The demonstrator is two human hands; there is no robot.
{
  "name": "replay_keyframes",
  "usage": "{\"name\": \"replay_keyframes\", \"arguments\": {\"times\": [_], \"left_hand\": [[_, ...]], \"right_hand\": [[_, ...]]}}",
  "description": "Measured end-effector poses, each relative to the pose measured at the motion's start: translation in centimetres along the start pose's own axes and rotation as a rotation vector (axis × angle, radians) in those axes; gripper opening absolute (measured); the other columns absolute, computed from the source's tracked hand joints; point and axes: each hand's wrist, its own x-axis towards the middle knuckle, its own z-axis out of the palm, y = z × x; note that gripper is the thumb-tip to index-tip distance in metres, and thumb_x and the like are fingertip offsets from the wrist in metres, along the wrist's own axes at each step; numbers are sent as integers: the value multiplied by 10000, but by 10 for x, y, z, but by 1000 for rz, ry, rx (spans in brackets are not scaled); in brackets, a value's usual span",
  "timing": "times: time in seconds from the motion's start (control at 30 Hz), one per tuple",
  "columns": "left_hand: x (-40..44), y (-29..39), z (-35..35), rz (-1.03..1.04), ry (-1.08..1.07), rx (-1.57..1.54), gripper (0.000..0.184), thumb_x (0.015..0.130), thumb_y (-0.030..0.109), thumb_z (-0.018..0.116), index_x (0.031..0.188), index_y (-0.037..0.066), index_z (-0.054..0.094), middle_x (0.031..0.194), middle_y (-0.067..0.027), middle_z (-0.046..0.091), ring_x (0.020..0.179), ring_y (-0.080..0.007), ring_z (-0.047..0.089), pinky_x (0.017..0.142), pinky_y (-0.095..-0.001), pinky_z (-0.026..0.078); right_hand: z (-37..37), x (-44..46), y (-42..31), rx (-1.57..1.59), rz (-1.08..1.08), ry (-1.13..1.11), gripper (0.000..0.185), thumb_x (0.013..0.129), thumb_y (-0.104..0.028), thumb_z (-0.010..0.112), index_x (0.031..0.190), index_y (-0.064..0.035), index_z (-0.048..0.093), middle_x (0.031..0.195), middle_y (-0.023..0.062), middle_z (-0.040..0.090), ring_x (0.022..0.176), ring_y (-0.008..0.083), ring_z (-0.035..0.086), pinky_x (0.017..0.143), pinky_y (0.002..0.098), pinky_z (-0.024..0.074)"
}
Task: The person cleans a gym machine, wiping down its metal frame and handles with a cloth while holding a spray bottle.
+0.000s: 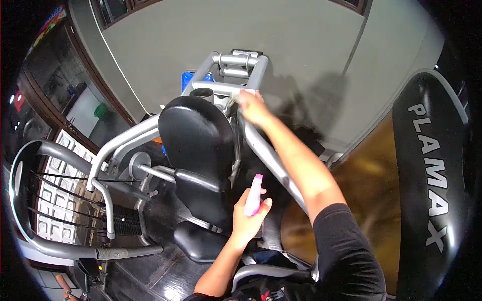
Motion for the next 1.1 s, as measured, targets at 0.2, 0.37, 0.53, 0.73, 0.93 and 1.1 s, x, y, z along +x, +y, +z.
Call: {"name": "replay_keyframes", "arguments": {"times": [0.2, 0.37, 0.53, 0.73, 0.93, 1.1], "left_hand": [[-1, -1, -1, 33, 1, 16, 254, 876, 127, 755, 1091, 50, 644, 714, 47, 535, 651, -36, 490, 605, -227, 423], [-3, -2, -4, 72, 10, 21, 255, 873, 125, 756, 1089, 49, 644, 712, 44, 529, 647, -38, 478, 604, -228, 421], [-7, 5, -8, 80, 42, -3, 257, 876, 129, 755, 1093, 46, 646, 716, 44, 528, 647, -41, 482, 603, -228, 422], [-7, 7, -8, 70, 68, -51, 239, 878, 126, 753, 1081, 49, 652, 737, 49, 539, 667, -44, 483, 617, -229, 417], [-7, 4, -6, 79, 59, -7, 236, 884, 146, 749, 1075, 50, 648, 749, 46, 542, 694, -40, 489, 634, -230, 418], [-9, 12, -7, 75, 50, 10, 265, 884, 149, 750, 1104, 52, 640, 731, 45, 558, 680, -35, 492, 630, -225, 425]], "right_hand": [[-29, -41, -36, -158, -231, -475, 244, 773, -28, 566, 993, 4, 667, 1141, 210, 644, 1335, 394, 445, 1174, 657, 207], [-89, -103, -94, -340, -477, -649, 166, 759, -158, 613, 833, -43, 708, 906, 134, 688, 1150, 286, 584, 1160, 632, 274], [-95, -87, -82, 129, -426, -501, 160, 791, -160, 572, 833, -52, 682, 820, 195, 649, 876, 369, 652, 932, 486, 493], [-103, -34, -77, 413, 201, -18, 332, 897, -97, 515, 1216, -45, 591, 1076, 227, 686, 1051, 396, 657, 900, 446, 494], [-18, 11, -11, 210, 60, 263, 403, 883, -63, 550, 1273, 38, 565, 1334, 253, 575, 1257, 398, 537, 1104, 454, 398], [-1, -19, -2, -92, -138, -48, 366, 839, -82, 559, 1195, -20, 614, 1312, 214, 597, 1298, 398, 506, 1126, 471, 382]]}}
